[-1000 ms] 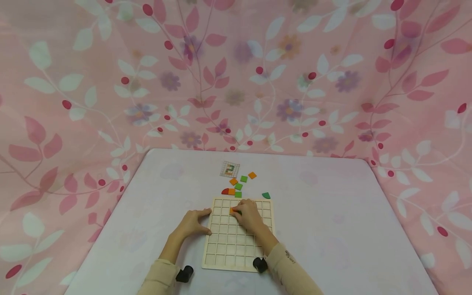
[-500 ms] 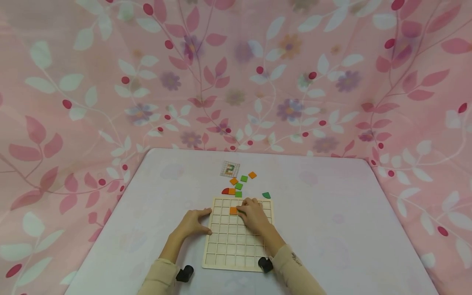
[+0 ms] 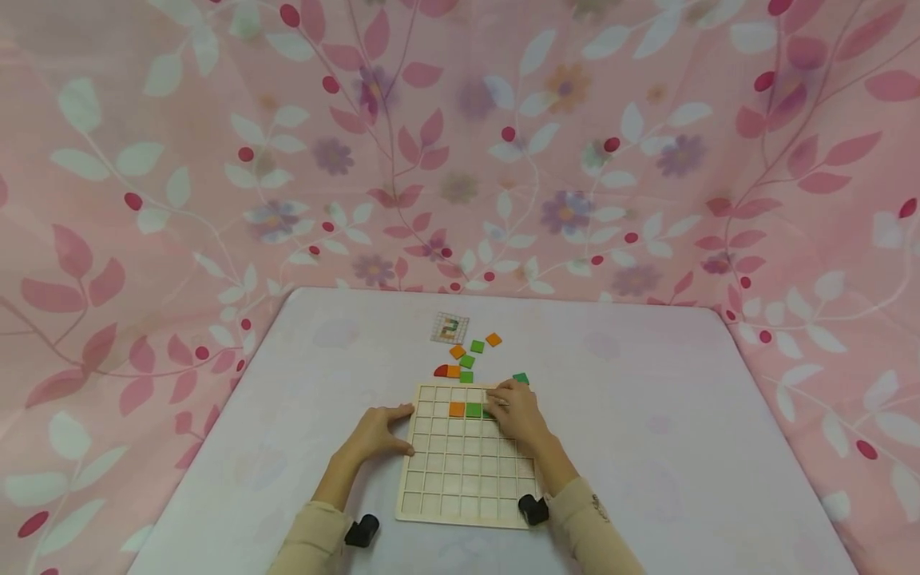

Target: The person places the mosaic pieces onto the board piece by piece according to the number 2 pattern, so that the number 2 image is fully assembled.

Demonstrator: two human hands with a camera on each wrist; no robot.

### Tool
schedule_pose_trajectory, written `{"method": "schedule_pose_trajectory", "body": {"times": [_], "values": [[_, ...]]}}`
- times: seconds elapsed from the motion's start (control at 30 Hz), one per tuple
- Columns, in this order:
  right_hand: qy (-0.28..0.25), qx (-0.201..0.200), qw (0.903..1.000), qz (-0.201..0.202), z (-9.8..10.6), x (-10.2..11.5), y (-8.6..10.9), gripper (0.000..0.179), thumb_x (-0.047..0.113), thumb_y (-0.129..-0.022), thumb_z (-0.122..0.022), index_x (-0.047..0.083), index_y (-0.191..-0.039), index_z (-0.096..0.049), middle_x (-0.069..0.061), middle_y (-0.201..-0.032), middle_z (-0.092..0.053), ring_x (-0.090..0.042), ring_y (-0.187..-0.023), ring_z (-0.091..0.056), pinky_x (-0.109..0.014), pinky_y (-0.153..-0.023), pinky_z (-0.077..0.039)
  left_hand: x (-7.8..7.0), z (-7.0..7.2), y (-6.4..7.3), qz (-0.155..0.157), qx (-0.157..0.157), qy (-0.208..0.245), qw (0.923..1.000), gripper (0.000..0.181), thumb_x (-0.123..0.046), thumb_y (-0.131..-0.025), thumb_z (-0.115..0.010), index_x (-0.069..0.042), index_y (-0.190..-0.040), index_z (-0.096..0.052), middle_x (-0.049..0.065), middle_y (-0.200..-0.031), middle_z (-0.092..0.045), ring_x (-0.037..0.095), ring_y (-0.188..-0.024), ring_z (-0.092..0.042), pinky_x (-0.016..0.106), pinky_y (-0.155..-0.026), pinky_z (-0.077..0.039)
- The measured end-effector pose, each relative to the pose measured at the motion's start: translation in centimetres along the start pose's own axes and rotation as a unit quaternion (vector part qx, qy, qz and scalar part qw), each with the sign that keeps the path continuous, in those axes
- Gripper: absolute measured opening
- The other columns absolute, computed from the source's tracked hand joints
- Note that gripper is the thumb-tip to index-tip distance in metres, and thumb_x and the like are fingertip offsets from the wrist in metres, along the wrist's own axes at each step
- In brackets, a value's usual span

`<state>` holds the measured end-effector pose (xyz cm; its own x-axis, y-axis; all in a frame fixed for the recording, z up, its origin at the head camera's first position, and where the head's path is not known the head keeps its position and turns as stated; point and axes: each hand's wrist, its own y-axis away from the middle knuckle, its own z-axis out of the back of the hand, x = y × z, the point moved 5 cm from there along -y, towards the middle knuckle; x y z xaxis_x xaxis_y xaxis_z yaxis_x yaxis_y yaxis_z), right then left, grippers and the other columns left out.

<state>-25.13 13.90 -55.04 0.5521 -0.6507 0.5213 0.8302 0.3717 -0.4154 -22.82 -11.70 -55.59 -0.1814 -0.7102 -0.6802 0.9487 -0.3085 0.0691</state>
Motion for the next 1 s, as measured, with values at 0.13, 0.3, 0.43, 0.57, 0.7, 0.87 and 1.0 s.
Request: {"method": "schedule_pose_trajectory", "body": {"times": [0.13, 0.3, 0.43, 0.57, 0.7, 0.87, 1.0], "values": [[-0.038, -0.020, 0.9957, -0.082, 1.7, -2.1, 0.1, 0.023, 0.003, -0.081, -0.071, -0.008, -0.101, -0.069, -0.019, -0.094, -0.065, -0.032, -0.085, -0.058, -0.041, -0.070, -0.053, 0.0, 0.0, -0.1, 0.001, 0.001, -0.004, 1.0000, 0.075, -0.018, -0.055, -0.090, 0.001, -0.122, -0.062, 0.017, -0.125, -0.059, 0.036, -0.119, -0.053, 0.049, -0.103, -0.039], [-0.037, -0.029, 0.9875, -0.151, 3.0, -4.8, -0.1, 0.032, 0.003, -0.083, -0.068, -0.010, -0.112, -0.063, -0.023, -0.096, -0.062, -0.032, -0.084, -0.059, -0.045, -0.072, -0.053, 0.0, 0.0, -0.1, -0.004, 0.000, -0.005, 1.0000, 0.076, -0.017, -0.054, -0.090, 0.002, -0.121, -0.061, 0.018, -0.125, -0.059, 0.036, -0.119, -0.053, 0.048, -0.102, -0.040], [-0.031, -0.009, 0.9834, -0.178, 3.1, -6.2, -0.5, 0.039, 0.008, -0.082, -0.071, -0.009, -0.116, -0.061, -0.021, -0.094, -0.061, -0.028, -0.080, -0.056, -0.040, -0.069, -0.050, 0.0, 0.0, -0.1, -0.006, 0.001, -0.003, 1.0000, 0.076, -0.018, -0.054, -0.090, 0.002, -0.122, -0.061, 0.018, -0.125, -0.059, 0.036, -0.119, -0.053, 0.047, -0.102, -0.041], [-0.025, 0.012, 0.9846, -0.173, 2.6, -6.7, -1.6, 0.041, 0.011, -0.082, -0.071, -0.009, -0.116, -0.060, -0.020, -0.093, -0.060, -0.025, -0.078, -0.054, -0.037, -0.066, -0.048, -0.1, 0.1, 0.0, -0.002, 0.002, 0.000, 1.0000, 0.075, -0.017, -0.055, -0.090, 0.003, -0.122, -0.061, 0.018, -0.125, -0.059, 0.036, -0.119, -0.053, 0.048, -0.103, -0.040], [-0.010, 0.020, 0.9874, -0.156, 1.7, -6.3, -3.6, 0.042, 0.011, -0.084, -0.069, -0.009, -0.120, -0.058, -0.023, -0.097, -0.060, -0.029, -0.082, -0.057, -0.041, -0.068, -0.051, -0.1, 0.2, 0.1, -0.001, 0.001, -0.001, 1.0000, 0.075, -0.017, -0.054, -0.090, 0.002, -0.121, -0.061, 0.018, -0.125, -0.059, 0.036, -0.119, -0.053, 0.047, -0.103, -0.040], [0.025, 0.038, 0.9910, -0.126, 0.3, -5.0, -6.5, 0.040, 0.011, -0.086, -0.065, -0.008, -0.120, -0.058, -0.025, -0.108, -0.058, -0.039, -0.097, -0.056, -0.049, -0.082, -0.051, -0.1, 0.1, 0.1, -0.004, 0.001, 0.001, 1.0000, 0.075, -0.017, -0.055, -0.090, 0.003, -0.121, -0.061, 0.017, -0.126, -0.059, 0.035, -0.119, -0.053, 0.047, -0.103, -0.040], [0.041, 0.063, 0.9917, -0.104, -0.8, -4.0, -8.5, 0.036, 0.008, -0.089, -0.061, -0.005, -0.122, -0.059, -0.023, -0.116, -0.056, -0.041, -0.104, -0.052, -0.051, -0.089, -0.047, 0.0, 0.0, 0.0, -0.005, 0.002, 0.003, 1.0000, 0.075, -0.017, -0.055, -0.090, 0.003, -0.121, -0.061, 0.018, -0.126, -0.059, 0.036, -0.120, -0.053, 0.048, -0.103, -0.040]]}}
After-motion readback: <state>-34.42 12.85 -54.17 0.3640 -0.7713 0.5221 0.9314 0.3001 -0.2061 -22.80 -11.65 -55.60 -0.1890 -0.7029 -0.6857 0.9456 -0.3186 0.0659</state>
